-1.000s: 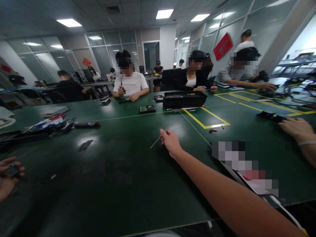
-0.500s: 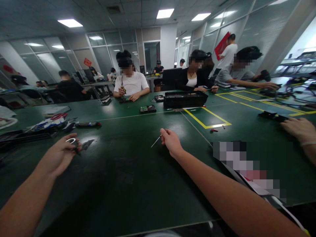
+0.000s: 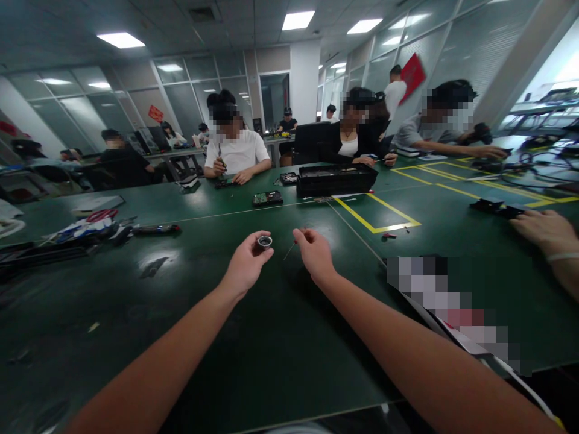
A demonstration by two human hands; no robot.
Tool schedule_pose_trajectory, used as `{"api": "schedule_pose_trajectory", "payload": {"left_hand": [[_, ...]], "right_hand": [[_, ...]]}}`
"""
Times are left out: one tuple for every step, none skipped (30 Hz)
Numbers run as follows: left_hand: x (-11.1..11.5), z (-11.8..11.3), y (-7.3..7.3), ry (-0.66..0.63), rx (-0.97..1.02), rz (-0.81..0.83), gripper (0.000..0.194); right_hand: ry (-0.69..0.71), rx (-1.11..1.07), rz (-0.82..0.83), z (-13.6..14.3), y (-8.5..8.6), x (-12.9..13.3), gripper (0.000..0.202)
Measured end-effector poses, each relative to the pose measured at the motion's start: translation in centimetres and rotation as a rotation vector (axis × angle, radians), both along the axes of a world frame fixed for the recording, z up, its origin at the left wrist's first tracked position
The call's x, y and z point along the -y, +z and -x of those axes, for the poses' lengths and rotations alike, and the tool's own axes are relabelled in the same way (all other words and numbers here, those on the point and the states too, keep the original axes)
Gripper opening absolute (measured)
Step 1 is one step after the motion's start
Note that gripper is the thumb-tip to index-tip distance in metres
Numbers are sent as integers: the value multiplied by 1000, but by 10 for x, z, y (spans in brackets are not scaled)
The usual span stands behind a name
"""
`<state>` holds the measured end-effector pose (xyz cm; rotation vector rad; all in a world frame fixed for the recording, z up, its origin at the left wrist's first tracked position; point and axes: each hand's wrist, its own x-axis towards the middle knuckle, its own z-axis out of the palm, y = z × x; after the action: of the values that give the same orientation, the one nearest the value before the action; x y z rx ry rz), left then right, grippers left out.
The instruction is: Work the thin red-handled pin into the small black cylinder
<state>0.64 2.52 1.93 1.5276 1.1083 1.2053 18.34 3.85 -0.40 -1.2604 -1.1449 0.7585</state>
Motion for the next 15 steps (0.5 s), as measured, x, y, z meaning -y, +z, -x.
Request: {"api": "schedule_pose_trajectory", "payload": {"left_hand": [[1, -5, -4, 8, -53, -51, 40], [2, -10, -7, 30, -111, -108, 41], [4, -12, -10, 56, -171, -162, 43], [6, -14, -14, 81, -222, -205, 45], [7, -15, -17, 98, -264, -236, 46], [8, -15, -20, 105, -295, -255, 46], [8, -14, -23, 103, -320, -268, 45], [9, -13, -26, 95, -345, -282, 42], [9, -12, -28, 83, -367, -302, 40], [8, -11, -29, 66, -383, -325, 38], [8, -10, -31, 49, -391, -347, 38], [8, -9, -31, 32, -392, -362, 38], [9, -9, -32, 15, -390, -368, 38], [9, -9, -32, 6, -388, -367, 39], [9, -9, -31, 2, -389, -360, 39]], "right_hand": [[-19, 43, -27, -1, 1, 0, 34], [-40, 87, -49, -1, 2, 0, 35], [-61, 133, -69, -1, 3, 1, 36], [-81, 177, -91, -1, 4, 2, 36], [-95, 216, -118, 1, 5, 3, 36], [-102, 249, -148, 2, 5, 4, 35], [-101, 273, -181, 4, 6, 6, 35], [-94, 289, -211, 5, 7, 8, 34], [-86, 301, -241, 7, 9, 10, 33], [-78, 311, -267, 8, 11, 12, 32], [-71, 322, -285, 9, 13, 15, 31], [-62, 334, -296, 10, 15, 17, 30], [-51, 342, -294, 10, 17, 19, 30], [-36, 345, -282, 9, 20, 21, 31], [-16, 335, -267, 9, 22, 23, 31]]}}
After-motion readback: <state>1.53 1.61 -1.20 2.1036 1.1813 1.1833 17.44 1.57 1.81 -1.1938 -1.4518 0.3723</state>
